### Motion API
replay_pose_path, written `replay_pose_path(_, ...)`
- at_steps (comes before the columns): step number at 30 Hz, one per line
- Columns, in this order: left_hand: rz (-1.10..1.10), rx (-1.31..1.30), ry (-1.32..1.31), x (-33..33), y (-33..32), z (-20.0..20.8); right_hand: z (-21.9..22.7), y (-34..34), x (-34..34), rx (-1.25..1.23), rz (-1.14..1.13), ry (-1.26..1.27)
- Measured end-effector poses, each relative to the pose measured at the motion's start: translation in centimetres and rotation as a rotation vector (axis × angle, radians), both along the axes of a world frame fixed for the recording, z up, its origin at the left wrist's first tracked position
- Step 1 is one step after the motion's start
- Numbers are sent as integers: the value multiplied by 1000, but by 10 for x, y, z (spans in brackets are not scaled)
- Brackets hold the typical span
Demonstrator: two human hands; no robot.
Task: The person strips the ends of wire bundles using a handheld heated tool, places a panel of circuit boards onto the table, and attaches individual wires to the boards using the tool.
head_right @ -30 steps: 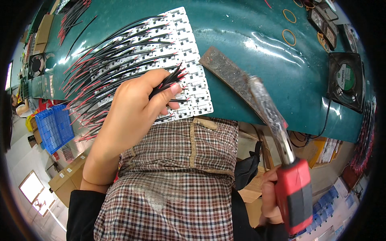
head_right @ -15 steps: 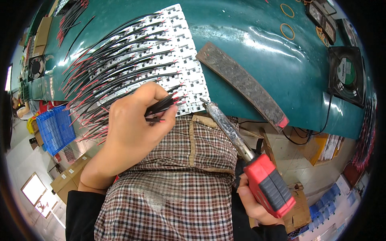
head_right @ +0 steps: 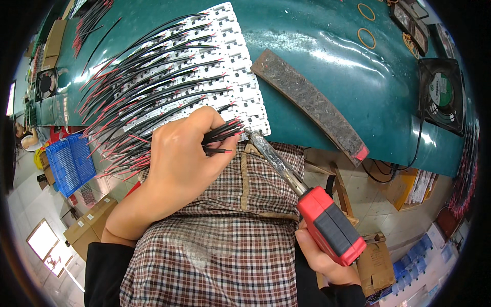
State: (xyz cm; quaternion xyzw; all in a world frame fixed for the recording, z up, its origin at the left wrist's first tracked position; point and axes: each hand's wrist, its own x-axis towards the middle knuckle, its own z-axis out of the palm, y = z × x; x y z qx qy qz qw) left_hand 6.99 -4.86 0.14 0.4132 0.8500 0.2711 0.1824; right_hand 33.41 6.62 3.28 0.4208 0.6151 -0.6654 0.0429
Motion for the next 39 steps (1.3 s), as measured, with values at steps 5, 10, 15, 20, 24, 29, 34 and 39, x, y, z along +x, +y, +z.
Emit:
replay_pose_path(5, 9, -3, 11, 2, 0, 0, -1, 3, 0, 17, 39, 11)
replay_pose_path(10, -2, 4, 25, 1, 2, 2, 4, -5, -8, 77, -6, 24)
replay_pose_path(15, -30, -39, -24, -7, 4, 3, 5, -1, -12, 67, 7, -31)
replay_pose_path(20, -54, -26, -75, -12, 6, 5, 1, 0, -2, 26, -32, 12)
replay_pose_path(24, -67, -13, -64, -12, 6, 5, 0, 0, 3, 11, -19, 11)
replay_pose_path(29, -84, -35, -66, -12, 6, 6, 11, 0, -6, 50, -23, -27)
replay_pose_path(34, -95, -8, -50, -13, 5, 5, 5, -2, -13, 122, -196, 127)
replay_pose_path(39, -192, -50, -57, -21, 3, 9, 4, 3, -33, 193, -329, 296)
